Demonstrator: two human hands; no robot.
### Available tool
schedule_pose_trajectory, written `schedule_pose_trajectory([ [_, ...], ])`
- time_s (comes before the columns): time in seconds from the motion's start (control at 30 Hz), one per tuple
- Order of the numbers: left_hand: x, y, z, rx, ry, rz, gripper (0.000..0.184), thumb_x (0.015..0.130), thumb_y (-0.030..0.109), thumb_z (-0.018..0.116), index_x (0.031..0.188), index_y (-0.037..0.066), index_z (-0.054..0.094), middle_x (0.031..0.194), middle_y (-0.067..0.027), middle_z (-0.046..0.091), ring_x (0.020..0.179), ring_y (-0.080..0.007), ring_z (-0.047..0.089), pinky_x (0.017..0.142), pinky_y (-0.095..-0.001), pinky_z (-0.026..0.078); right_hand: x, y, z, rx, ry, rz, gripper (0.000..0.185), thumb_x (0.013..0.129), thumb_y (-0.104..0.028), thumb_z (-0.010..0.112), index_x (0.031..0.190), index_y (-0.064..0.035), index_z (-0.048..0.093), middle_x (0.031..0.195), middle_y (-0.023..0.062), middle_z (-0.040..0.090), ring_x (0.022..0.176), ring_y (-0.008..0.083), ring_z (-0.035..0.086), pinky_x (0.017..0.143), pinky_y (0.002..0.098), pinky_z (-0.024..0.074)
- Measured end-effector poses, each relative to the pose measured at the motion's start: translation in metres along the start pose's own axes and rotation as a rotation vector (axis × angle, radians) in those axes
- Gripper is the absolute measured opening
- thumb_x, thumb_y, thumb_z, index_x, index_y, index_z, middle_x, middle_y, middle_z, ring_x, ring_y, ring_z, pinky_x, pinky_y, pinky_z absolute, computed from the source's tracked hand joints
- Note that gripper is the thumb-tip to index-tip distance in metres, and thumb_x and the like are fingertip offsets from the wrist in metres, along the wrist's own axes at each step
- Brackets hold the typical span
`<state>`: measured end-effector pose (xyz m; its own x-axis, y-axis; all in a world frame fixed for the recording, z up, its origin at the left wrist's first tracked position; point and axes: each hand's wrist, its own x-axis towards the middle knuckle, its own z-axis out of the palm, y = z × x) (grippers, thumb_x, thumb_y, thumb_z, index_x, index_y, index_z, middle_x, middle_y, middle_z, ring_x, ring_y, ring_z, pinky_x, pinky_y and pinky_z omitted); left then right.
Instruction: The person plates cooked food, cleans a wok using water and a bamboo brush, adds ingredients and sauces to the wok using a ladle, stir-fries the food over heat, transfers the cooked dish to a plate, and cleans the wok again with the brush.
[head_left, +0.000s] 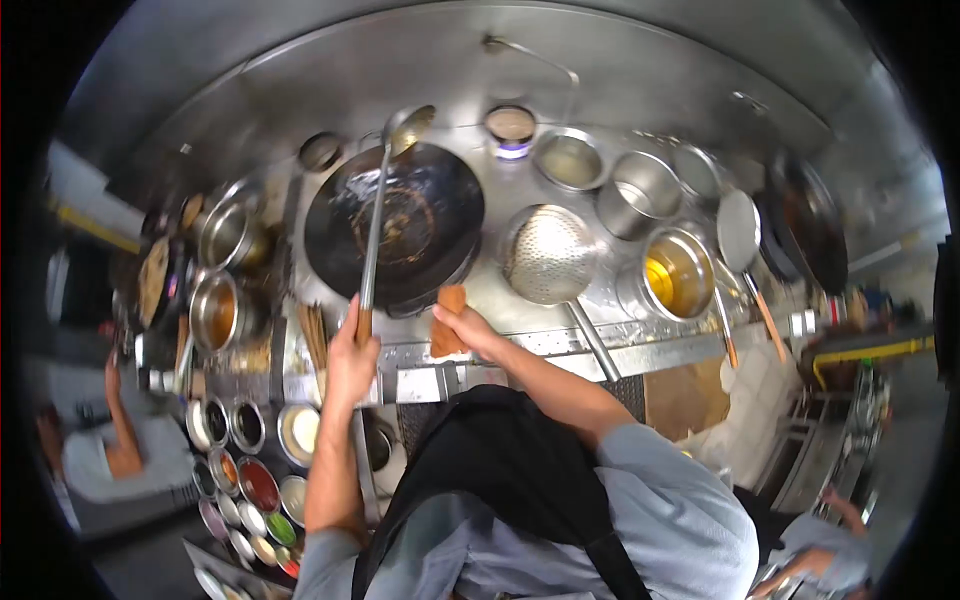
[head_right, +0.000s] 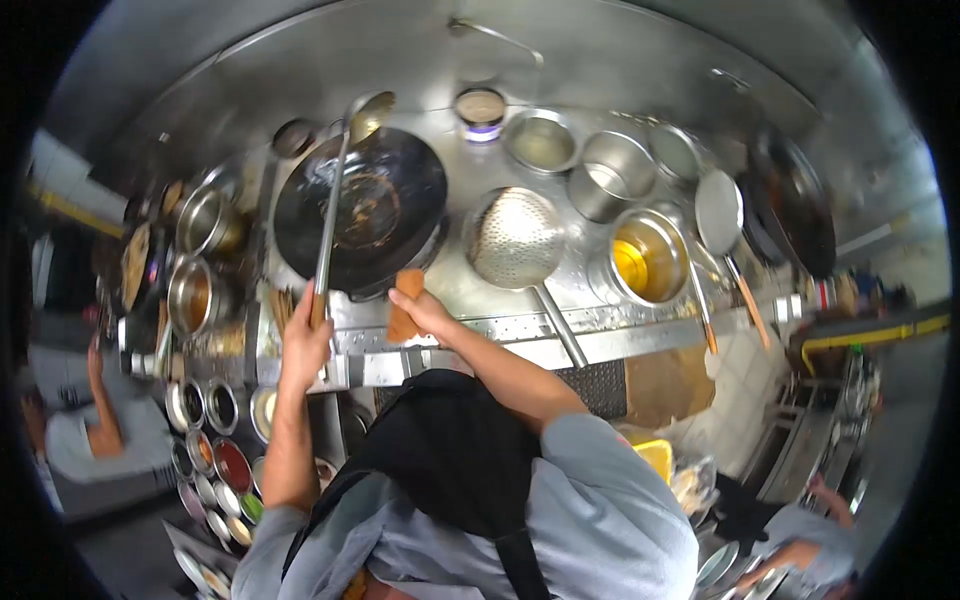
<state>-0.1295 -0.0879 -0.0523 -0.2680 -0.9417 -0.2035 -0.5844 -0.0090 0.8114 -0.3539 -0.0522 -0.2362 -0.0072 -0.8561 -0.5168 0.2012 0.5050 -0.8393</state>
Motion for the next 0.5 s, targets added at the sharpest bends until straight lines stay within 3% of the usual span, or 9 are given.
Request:
schedule_pose_trajectory([
  [0.07, 0.087, 0.016, 0.012, 0.220, -0.009, 0.409, 0.067, 0.086, 0.010, 0.060, 0.151, 0.009, 0.044, 0.113, -0.0302, 0.067, 0.101, -0.0387, 0.070, 0.084, -0.0431, 0.054, -0.067, -0.026, -0.021, 0.071, -0.006, 0.062, 0.065, 0.093, -0.058, 0.064, 0.123, -0.0016, 0.057, 0.102, 0.0079, 0.066, 0.088, 0.0166, 0.066, 0.069, 0.0307, 0.0538],
  [0.13, 0.163, 0.046, 0.040, 0.320, -0.106, 0.471, 0.063, 0.086, 0.012, 0.058, 0.148, 0.011, 0.047, 0.116, -0.0330, 0.063, 0.107, -0.0444, 0.064, 0.091, -0.0488, 0.052, -0.098, 0.013, -0.040, 0.145, 0.206, -0.029, 0.063, 0.094, -0.056, 0.064, 0.124, -0.0012, 0.058, 0.101, 0.0090, 0.067, 0.088, 0.0171, 0.066, 0.073, 0.0312, 0.0540],
  [0.2, 0.218, 0.089, 0.077, 0.593, -0.174, 0.494, 0.060, 0.086, 0.011, 0.053, 0.147, 0.014, 0.049, 0.114, -0.0308, 0.065, 0.106, -0.0439, 0.066, 0.092, -0.0522, 0.051, -0.156, 0.021, -0.055, 0.252, 0.386, -0.030, 0.061, 0.094, -0.053, 0.066, 0.124, -0.0007, 0.058, 0.103, 0.0089, 0.067, 0.089, 0.0171, 0.066, 0.075, 0.0305, 0.0540],
  [0.27, 0.283, 0.089, 0.129, 0.835, -0.204, 0.493, 0.059, 0.086, 0.008, 0.052, 0.145, 0.015, 0.051, 0.112, -0.0285, 0.068, 0.104, -0.0455, 0.066, 0.093, -0.0528, 0.051, -0.202, 0.059, -0.073, 0.370, 0.577, 0.011, 0.058, 0.095, -0.051, 0.066, 0.123, -0.0009, 0.058, 0.103, 0.0088, 0.067, 0.090, 0.0176, 0.066, 0.078, 0.0313, 0.0543],
  [0.33, 0.349, 0.060, 0.181, 0.880, -0.149, 0.651, 0.052, 0.088, 0.006, 0.048, 0.139, 0.015, 0.055, 0.101, -0.0237, 0.072, 0.086, -0.0405, 0.072, 0.077, -0.0531, 0.057, -0.247, 0.104, -0.085, 0.465, 0.751, 0.026, 0.053, 0.095, -0.048, 0.066, 0.120, -0.0018, 0.059, 0.102, 0.0085, 0.067, 0.088, 0.0183, 0.068, 0.075, 0.0328, 0.0558],
  [0.37, 0.297, 0.126, 0.170, 0.679, -0.439, 0.212, 0.043, 0.090, 0.007, 0.047, 0.131, 0.012, 0.057, 0.087, -0.0188, 0.072, 0.067, -0.0300, 0.070, 0.057, -0.0482, 0.056, -0.269, 0.120, -0.085, 0.534, 0.829, 0.008, 0.049, 0.095, -0.047, 0.067, 0.117, -0.0029, 0.060, 0.096, 0.0075, 0.067, 0.079, 0.0160, 0.067, 0.065, 0.0306, 0.0536],
  [0.4, 0.333, 0.101, 0.196, 0.292, -0.539, 0.028, 0.039, 0.090, 0.007, 0.047, 0.127, 0.011, 0.057, 0.077, -0.0150, 0.067, 0.058, -0.0218, 0.065, 0.046, -0.0430, 0.050, -0.290, 0.134, -0.085, 0.601, 0.904, -0.009, 0.046, 0.095, -0.045, 0.067, 0.114, -0.0040, 0.061, 0.089, 0.0065, 0.068, 0.069, 0.0138, 0.066, 0.055, 0.0285, 0.0515],
  [0.47, 0.379, 0.087, 0.216, -0.111, -0.638, -0.206, 0.039, 0.089, 0.010, 0.053, 0.127, 0.008, 0.058, 0.083, -0.0196, 0.070, 0.064, -0.0281, 0.069, 0.054, -0.0451, 0.054, -0.327, 0.163, -0.086, 0.688, 0.989, 0.031, 0.044, 0.095, -0.045, 0.067, 0.112, -0.0049, 0.061, 0.087, 0.0050, 0.067, 0.064, 0.0138, 0.064, 0.050, 0.0287, 0.0498],
  [0.5, 0.367, 0.097, 0.224, 0.167, -0.524, -0.005, 0.041, 0.088, 0.011, 0.055, 0.129, 0.007, 0.058, 0.085, -0.0212, 0.070, 0.066, -0.0302, 0.069, 0.057, -0.0447, 0.055, -0.343, 0.173, -0.085, 0.696, 1.001, 0.081, 0.044, 0.095, -0.046, 0.067, 0.110, -0.0057, 0.061, 0.083, 0.0038, 0.065, 0.058, 0.0136, 0.062, 0.045, 0.0275, 0.0472],
])
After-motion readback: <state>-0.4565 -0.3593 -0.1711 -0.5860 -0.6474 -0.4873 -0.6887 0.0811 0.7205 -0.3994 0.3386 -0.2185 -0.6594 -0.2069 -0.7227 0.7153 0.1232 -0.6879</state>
